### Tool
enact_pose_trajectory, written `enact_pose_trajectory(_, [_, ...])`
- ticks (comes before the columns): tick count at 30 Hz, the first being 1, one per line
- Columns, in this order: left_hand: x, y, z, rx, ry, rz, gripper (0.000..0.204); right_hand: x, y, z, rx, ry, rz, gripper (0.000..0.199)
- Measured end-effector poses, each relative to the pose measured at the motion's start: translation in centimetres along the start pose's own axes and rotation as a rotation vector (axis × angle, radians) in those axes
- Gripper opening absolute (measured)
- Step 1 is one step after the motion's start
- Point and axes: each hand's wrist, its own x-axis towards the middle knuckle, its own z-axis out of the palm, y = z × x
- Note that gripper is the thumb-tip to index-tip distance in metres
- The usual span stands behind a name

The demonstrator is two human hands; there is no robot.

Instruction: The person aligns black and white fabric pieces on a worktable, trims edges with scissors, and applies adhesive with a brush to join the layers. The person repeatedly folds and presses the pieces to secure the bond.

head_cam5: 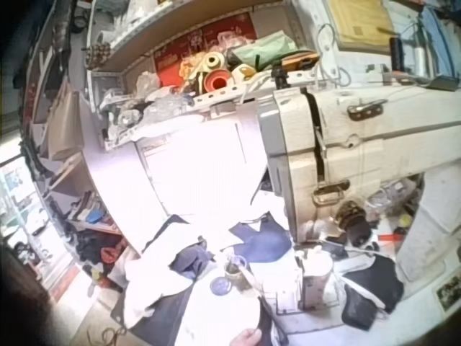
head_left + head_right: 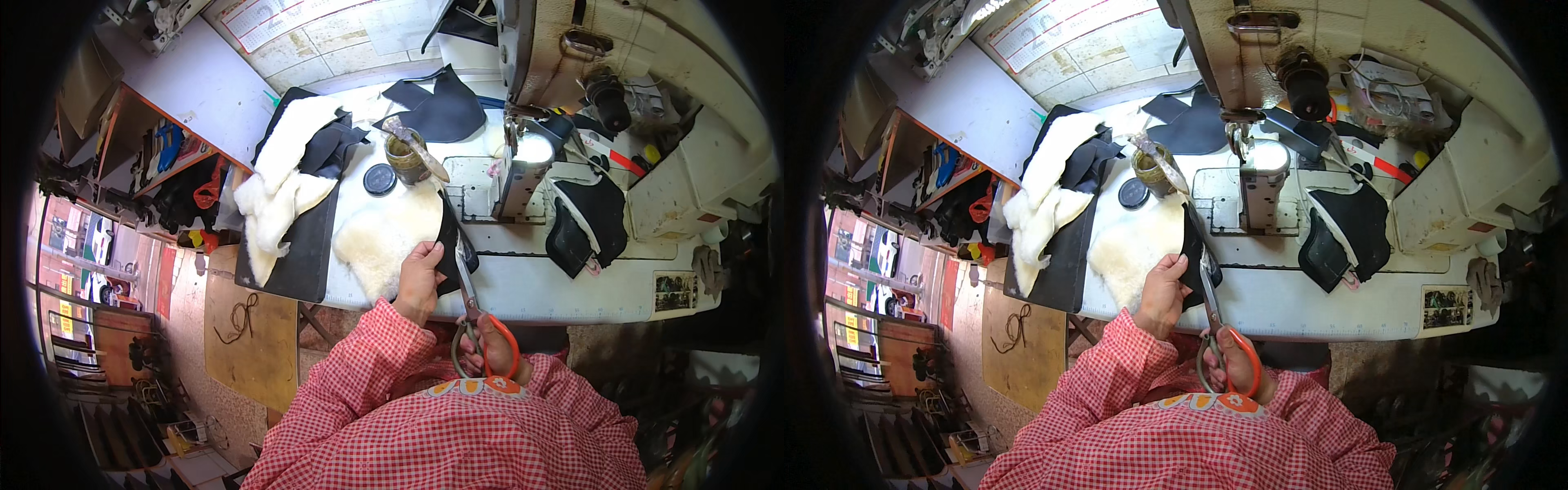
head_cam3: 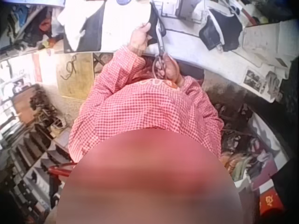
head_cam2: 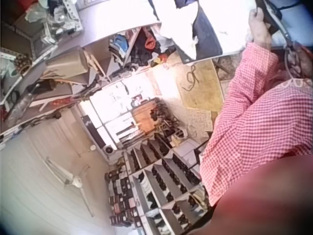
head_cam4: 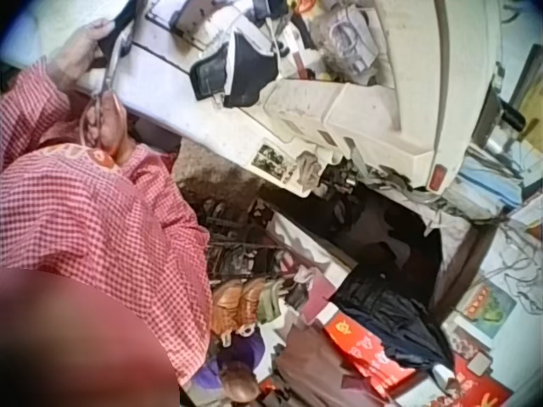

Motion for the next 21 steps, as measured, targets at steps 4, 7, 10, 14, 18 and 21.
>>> enact_pose_trajectory(4, [1.0, -0.4, 0.0, 0.296, -0.028, 0.170, 0.014, -0.1, -0.6, 0.2, -0.130, 0.083, -0.018, 0.052])
enact_pose_trajectory(7, [2.6, -0.5, -0.4, 0.708, -0.049, 0.439, 0.016, 0.0, -0.9, 0.1, -0.187, 0.110, -0.016, 0.050])
enact_pose_trajectory(10, [3.5, -0.9, -0.7, 0.761, -0.036, 0.548, 0.018, -0.1, -0.7, -0.2, -0.203, 0.086, -0.065, 0.051])
enact_pose_trajectory(14, [3.6, -0.7, -0.7, 0.362, -0.043, 0.278, 0.016, -0.1, -0.1, -0.7, 0.025, -0.041, -0.068, 0.060])
enact_pose_trajectory(18, [2.3, -0.3, -0.7, 0.142, -0.027, 0.127, 0.015, 0.8, 0.7, -1.1, 0.116, -0.159, -0.092, 0.071])
enact_pose_trajectory(21, [1.8, -0.4, -0.3, 0.144, 0.045, 0.095, 0.016, 1.2, 1.1, -1.3, 0.168, -0.176, -0.083, 0.075])
